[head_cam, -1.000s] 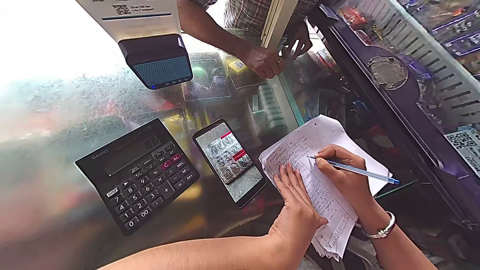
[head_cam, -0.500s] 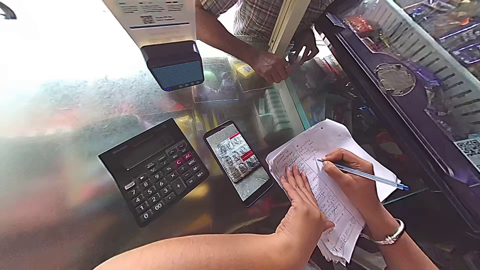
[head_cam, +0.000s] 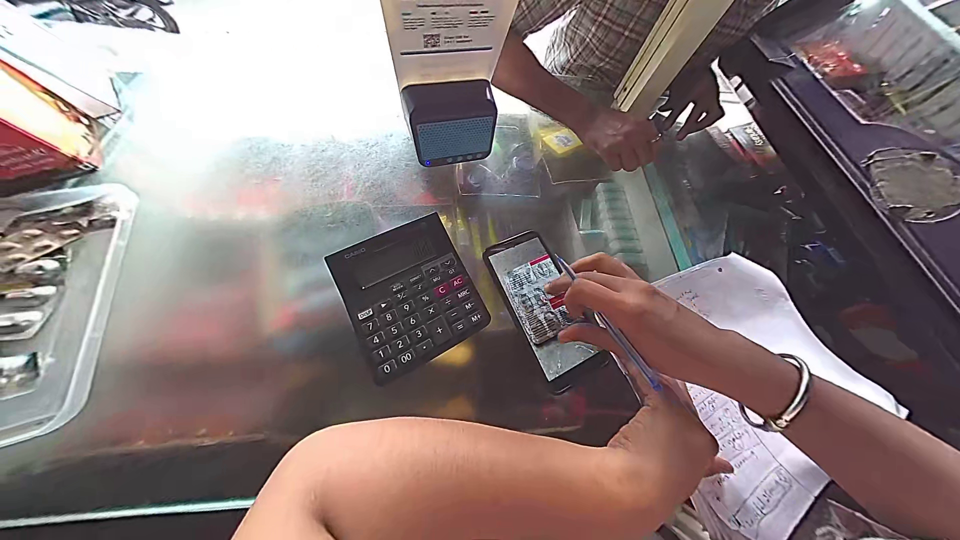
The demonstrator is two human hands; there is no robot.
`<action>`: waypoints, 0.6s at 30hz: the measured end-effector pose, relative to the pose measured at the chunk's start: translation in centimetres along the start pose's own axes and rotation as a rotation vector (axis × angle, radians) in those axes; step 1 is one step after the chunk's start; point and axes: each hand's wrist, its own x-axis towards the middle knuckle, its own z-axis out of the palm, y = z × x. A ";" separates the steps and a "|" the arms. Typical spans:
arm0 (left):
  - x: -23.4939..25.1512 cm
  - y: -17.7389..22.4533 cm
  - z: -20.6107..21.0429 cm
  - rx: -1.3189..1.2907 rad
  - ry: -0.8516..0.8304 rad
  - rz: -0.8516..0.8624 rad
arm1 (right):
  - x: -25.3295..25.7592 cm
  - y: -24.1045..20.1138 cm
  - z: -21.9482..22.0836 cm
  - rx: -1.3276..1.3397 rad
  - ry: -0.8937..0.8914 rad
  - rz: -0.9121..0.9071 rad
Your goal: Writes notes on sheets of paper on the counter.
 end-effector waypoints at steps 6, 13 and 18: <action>-0.2 -0.5 -1.5 -0.161 -0.131 0.127 | -0.2 0.8 1.3 0.117 0.202 -0.069; -4.1 -2.6 -4.6 -0.258 0.083 0.188 | -0.6 1.3 0.7 0.020 0.191 -0.234; -1.4 -0.3 -2.3 -0.120 -0.028 0.050 | -1.2 2.4 0.4 0.035 0.321 -0.189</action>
